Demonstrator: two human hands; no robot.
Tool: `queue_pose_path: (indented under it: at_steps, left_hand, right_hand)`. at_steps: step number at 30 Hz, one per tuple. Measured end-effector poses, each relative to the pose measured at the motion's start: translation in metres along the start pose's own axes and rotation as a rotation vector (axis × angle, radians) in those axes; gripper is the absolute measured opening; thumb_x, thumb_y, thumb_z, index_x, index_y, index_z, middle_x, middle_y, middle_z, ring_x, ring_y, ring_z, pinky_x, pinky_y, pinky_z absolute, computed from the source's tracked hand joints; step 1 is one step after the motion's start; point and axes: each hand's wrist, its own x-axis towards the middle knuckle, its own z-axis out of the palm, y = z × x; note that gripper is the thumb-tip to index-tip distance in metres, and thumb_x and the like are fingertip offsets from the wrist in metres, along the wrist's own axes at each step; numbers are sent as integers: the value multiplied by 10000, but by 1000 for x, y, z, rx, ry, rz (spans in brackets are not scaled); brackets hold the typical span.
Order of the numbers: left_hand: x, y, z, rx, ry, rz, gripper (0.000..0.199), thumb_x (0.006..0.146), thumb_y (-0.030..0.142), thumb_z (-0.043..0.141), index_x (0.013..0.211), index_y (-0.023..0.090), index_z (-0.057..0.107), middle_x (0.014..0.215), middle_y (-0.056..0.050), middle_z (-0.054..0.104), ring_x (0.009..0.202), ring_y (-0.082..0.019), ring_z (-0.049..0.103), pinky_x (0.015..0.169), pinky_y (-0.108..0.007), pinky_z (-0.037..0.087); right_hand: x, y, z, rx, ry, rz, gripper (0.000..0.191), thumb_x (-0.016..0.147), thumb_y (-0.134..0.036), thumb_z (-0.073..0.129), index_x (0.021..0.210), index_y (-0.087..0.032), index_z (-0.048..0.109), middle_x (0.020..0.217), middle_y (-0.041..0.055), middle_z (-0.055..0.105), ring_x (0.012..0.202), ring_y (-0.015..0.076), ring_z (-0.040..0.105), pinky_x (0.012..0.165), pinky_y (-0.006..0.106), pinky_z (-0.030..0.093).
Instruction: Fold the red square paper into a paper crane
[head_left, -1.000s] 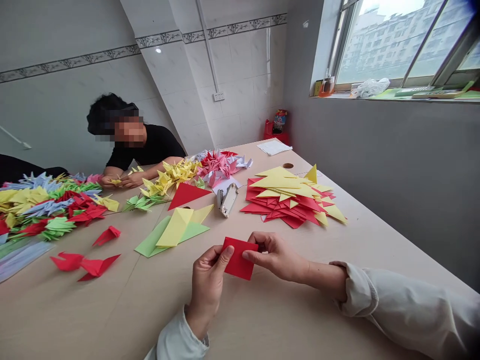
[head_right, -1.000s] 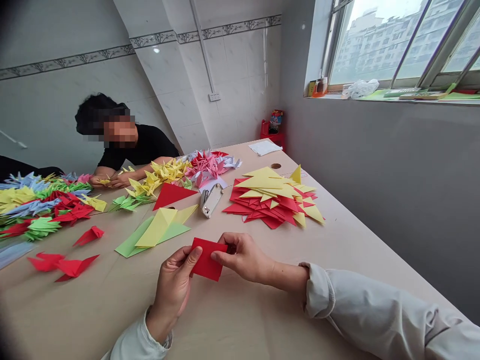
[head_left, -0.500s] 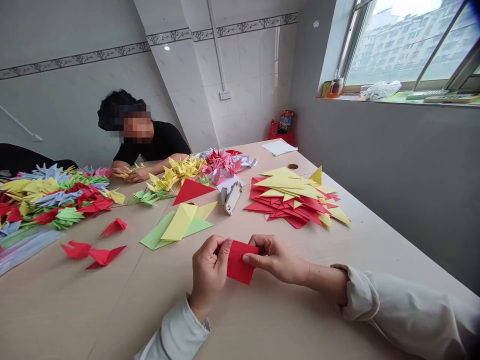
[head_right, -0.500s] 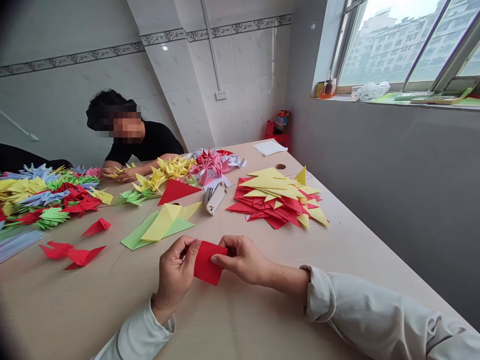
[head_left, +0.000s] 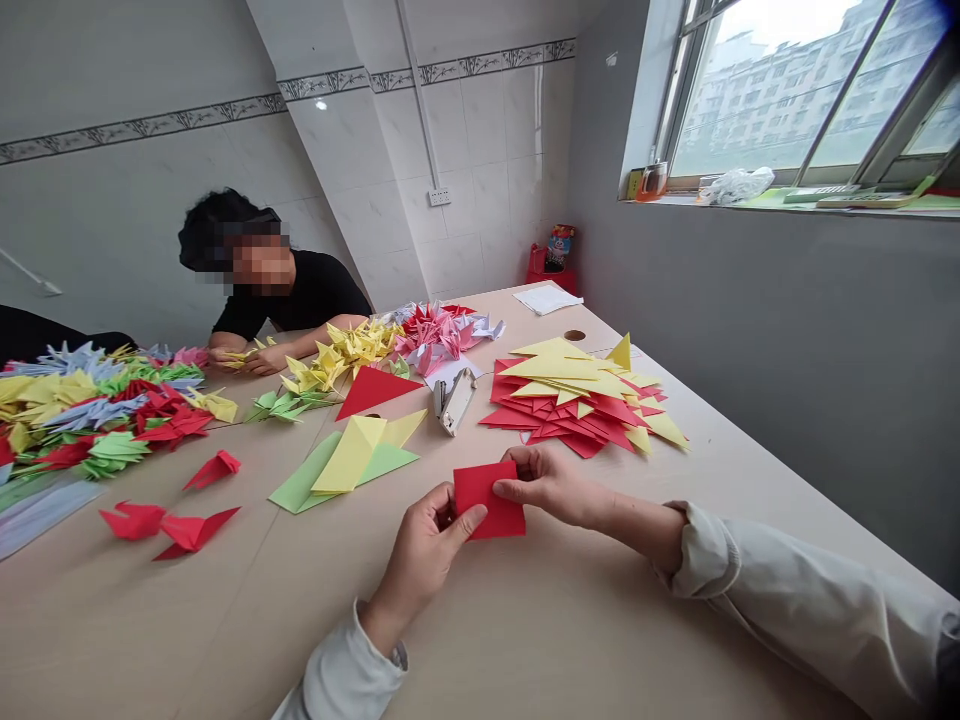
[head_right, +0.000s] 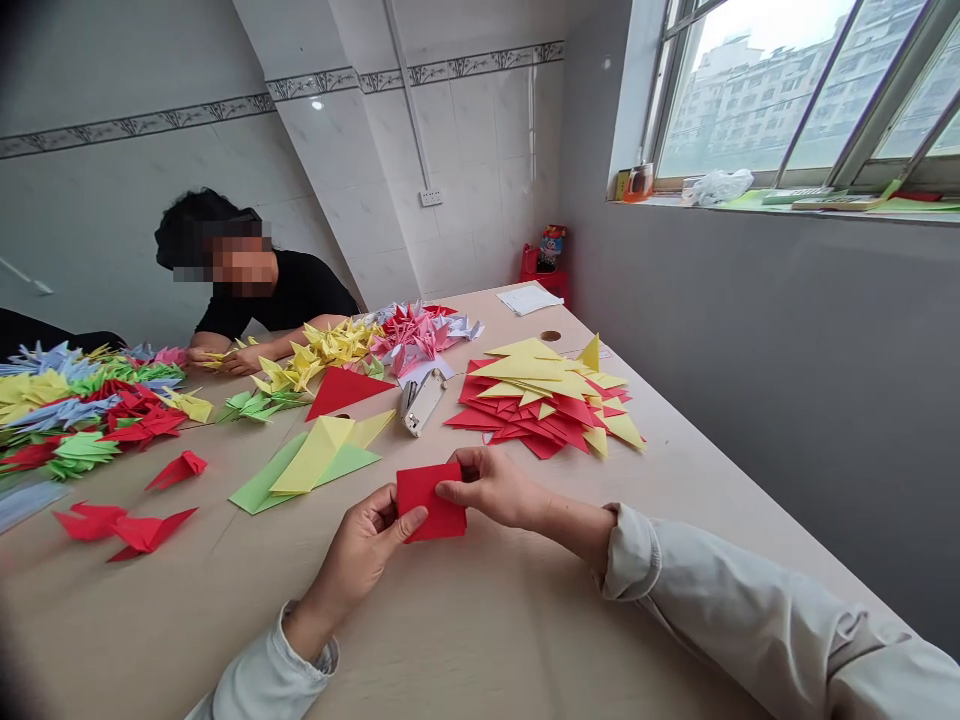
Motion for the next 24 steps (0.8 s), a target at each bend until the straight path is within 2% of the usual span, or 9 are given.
queue_pose_path:
  at_steps: [2, 4, 6, 8, 13, 16, 19, 21, 24]
  left_hand:
    - [1, 0, 1, -58, -35, -39, 284, 741, 371, 743, 936, 169, 703, 882, -61, 713, 818, -208, 628, 756, -282, 494]
    - [1, 1, 2, -82, -3, -32, 309, 761, 366, 728, 998, 168, 702, 960, -76, 729, 896, -228, 648, 830, -317, 498]
    - [1, 1, 3, -90, 32, -13, 305, 777, 361, 714, 1015, 170, 703, 976, -79, 736, 919, -234, 661, 848, -325, 503]
    - [1, 1, 5, -107, 37, -12, 300, 774, 354, 720, 1011, 171, 708, 969, -79, 741, 913, -235, 670, 839, -322, 512]
    - [-1, 3, 8, -130, 34, -24, 309, 750, 358, 741, 991, 165, 724, 933, -85, 747, 842, -224, 675, 755, -299, 529]
    - [1, 4, 5, -89, 88, -4, 305, 764, 358, 730, 997, 161, 721, 894, -72, 746, 794, -191, 659, 730, -268, 507]
    - [4, 1, -3, -56, 195, 12, 312, 756, 372, 736, 983, 159, 721, 855, -50, 738, 698, -144, 608, 648, -226, 463]
    - [7, -3, -10, -58, 265, 20, 330, 738, 378, 751, 985, 161, 719, 843, -40, 729, 665, -126, 569, 609, -212, 436]
    - [10, -7, -17, -103, 304, 19, 370, 725, 369, 764, 1031, 169, 704, 886, -44, 724, 735, -142, 581, 659, -222, 451]
  right_hand:
    - [0, -2, -1, 0, 20, -26, 346, 726, -432, 730, 687, -168, 509, 671, -7, 556, 609, 113, 492, 542, 238, 375]
    - [-1, 0, 4, 73, -4, -61, 323, 728, -407, 737, 818, -181, 525, 784, 6, 589, 700, 135, 542, 606, 254, 433]
    - [-4, 3, 12, 134, -43, -82, 395, 720, -356, 755, 988, -198, 512, 937, 25, 603, 835, 162, 575, 709, 285, 473]
    - [-7, 6, 21, 149, -34, -71, 451, 706, -309, 768, 1047, -199, 494, 999, 35, 595, 893, 171, 573, 758, 298, 476]
    - [-9, 4, 31, 220, 12, -20, 432, 676, -232, 768, 998, -183, 483, 885, 2, 582, 729, 124, 548, 646, 264, 449]
    - [-7, 1, 25, 245, 4, 11, 456, 680, -217, 755, 1031, -195, 466, 816, -11, 599, 692, 122, 548, 644, 274, 437]
    - [-3, -1, 12, 250, 37, 9, 450, 695, -205, 725, 1055, -212, 455, 717, -39, 585, 690, 133, 552, 686, 296, 429]
    - [0, -1, 1, 244, 111, -24, 411, 701, -186, 696, 1042, -217, 469, 716, -43, 568, 687, 129, 538, 704, 299, 422]
    - [4, -1, -11, 255, 245, -58, 358, 711, -200, 682, 1015, -221, 493, 764, -32, 554, 690, 122, 511, 710, 291, 419]
